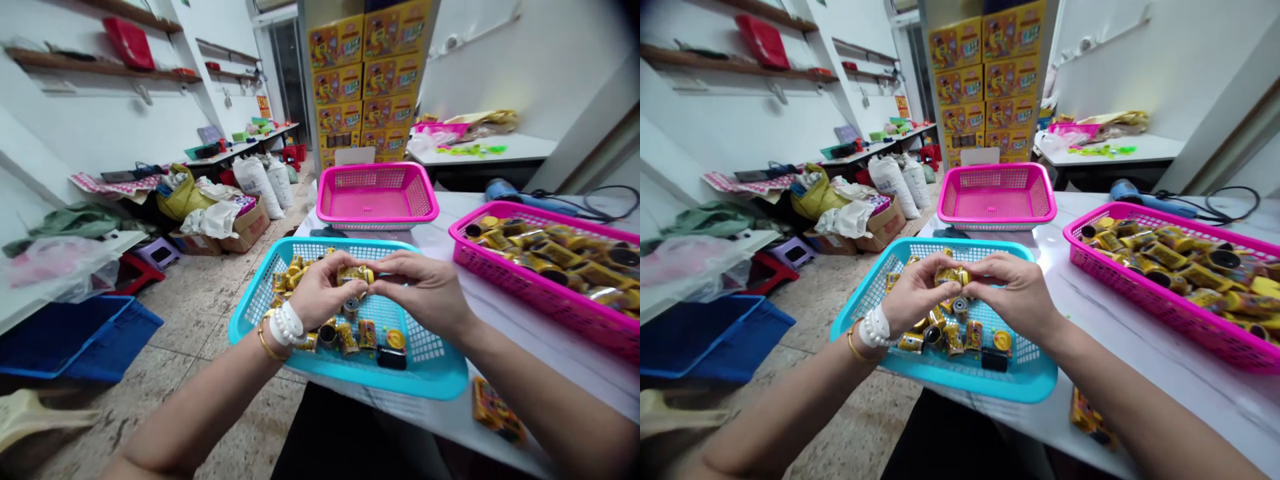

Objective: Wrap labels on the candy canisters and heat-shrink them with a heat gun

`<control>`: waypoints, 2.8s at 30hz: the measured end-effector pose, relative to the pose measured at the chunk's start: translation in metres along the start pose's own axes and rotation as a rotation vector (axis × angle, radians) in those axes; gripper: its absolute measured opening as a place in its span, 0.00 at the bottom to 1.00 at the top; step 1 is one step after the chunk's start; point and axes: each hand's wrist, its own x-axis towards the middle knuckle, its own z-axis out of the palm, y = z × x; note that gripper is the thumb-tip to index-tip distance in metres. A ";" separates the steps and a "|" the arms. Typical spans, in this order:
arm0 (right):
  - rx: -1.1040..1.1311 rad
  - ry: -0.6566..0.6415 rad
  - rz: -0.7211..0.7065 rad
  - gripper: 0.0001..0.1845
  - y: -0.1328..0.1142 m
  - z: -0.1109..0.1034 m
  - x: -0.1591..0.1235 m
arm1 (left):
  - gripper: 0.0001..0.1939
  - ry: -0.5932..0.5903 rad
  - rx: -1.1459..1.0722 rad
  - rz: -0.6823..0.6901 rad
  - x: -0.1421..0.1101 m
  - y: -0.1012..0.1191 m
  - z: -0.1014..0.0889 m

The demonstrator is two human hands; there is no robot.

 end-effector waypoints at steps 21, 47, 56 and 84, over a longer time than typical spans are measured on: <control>0.363 -0.081 0.509 0.18 0.005 -0.002 0.010 | 0.16 -0.100 0.023 0.078 0.004 -0.006 0.004; 0.403 -0.249 0.563 0.18 0.013 -0.009 0.011 | 0.22 -0.140 -0.163 -0.264 0.010 -0.014 -0.005; 0.216 -0.148 0.062 0.03 0.023 -0.014 0.010 | 0.28 -0.146 -0.307 -0.543 0.007 -0.011 -0.002; -0.306 -0.137 -0.067 0.09 -0.019 -0.025 0.002 | 0.26 -0.045 -0.273 -0.503 0.008 0.001 -0.003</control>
